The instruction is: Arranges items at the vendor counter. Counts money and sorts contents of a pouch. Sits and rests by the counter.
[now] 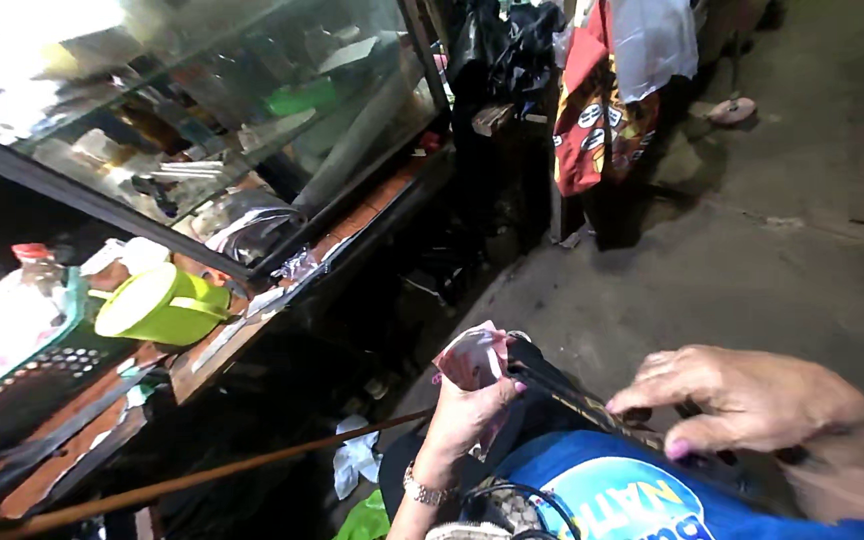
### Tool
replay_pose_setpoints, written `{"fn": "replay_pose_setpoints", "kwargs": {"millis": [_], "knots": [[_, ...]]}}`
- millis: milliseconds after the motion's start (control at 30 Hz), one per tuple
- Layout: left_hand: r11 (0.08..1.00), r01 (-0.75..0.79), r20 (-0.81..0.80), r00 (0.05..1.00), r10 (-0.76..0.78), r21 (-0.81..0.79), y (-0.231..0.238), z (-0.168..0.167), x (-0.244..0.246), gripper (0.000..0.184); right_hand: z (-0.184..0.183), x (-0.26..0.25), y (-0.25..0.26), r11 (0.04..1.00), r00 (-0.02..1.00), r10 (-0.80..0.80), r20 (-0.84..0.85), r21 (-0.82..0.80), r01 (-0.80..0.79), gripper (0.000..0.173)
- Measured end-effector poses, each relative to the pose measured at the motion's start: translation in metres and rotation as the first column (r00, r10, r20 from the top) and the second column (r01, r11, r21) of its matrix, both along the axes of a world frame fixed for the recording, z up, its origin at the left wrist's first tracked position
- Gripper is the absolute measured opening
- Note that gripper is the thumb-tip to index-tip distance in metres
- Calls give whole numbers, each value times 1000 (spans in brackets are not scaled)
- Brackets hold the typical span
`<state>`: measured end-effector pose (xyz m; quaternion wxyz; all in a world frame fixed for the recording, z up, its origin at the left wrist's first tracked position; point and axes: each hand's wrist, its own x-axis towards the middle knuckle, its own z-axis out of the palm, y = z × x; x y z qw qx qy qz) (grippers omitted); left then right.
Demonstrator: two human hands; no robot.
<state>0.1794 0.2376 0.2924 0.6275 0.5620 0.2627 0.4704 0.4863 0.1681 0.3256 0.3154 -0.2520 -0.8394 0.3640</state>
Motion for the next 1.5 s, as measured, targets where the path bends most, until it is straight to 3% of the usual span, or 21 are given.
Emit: {"fn": "replay_pose_setpoints", "kwargs": {"millis": [67,200,367,500,667,867,1000,1200,1333,1400,1500], "knots": [[994,105,-21,994,-105,-2,-1,1,6,53,10,-4,8,1000,989,-18,-149,-10,17,45],[984,178,-176,969,-173,14,-2,9,17,42,-1,-61,24,901,835,-408,-370,-17,433,31],[963,256,-269,925,-268,-81,0,8,-1,31,-43,-109,9,914,848,-349,-399,-343,215,50],[952,290,-181,936,-303,-97,5,-2,-19,43,-45,-110,11,906,870,-357,-341,-353,234,65],[964,130,17,991,-129,-231,-2,-5,-32,44,-43,-114,18,893,840,-411,-355,-340,294,61],[906,-45,198,970,140,-420,15,8,-17,35,-52,-126,25,869,829,-423,-365,-422,258,56],[933,-47,299,940,162,-356,19,12,-17,37,-54,-135,28,873,882,-354,-311,-449,192,49],[910,-34,393,895,211,-412,21,13,-13,46,-61,-142,31,824,889,-353,-293,-546,147,53],[891,-78,294,928,229,-447,18,13,-11,49,-63,-149,32,788,829,-439,-348,-592,169,40],[911,-65,260,948,185,-408,17,9,-13,39,-64,-151,33,765,807,-473,-353,-618,179,36],[942,-52,217,967,130,-331,13,5,-16,45,-64,-152,34,754,782,-506,-365,-628,194,34]]}}
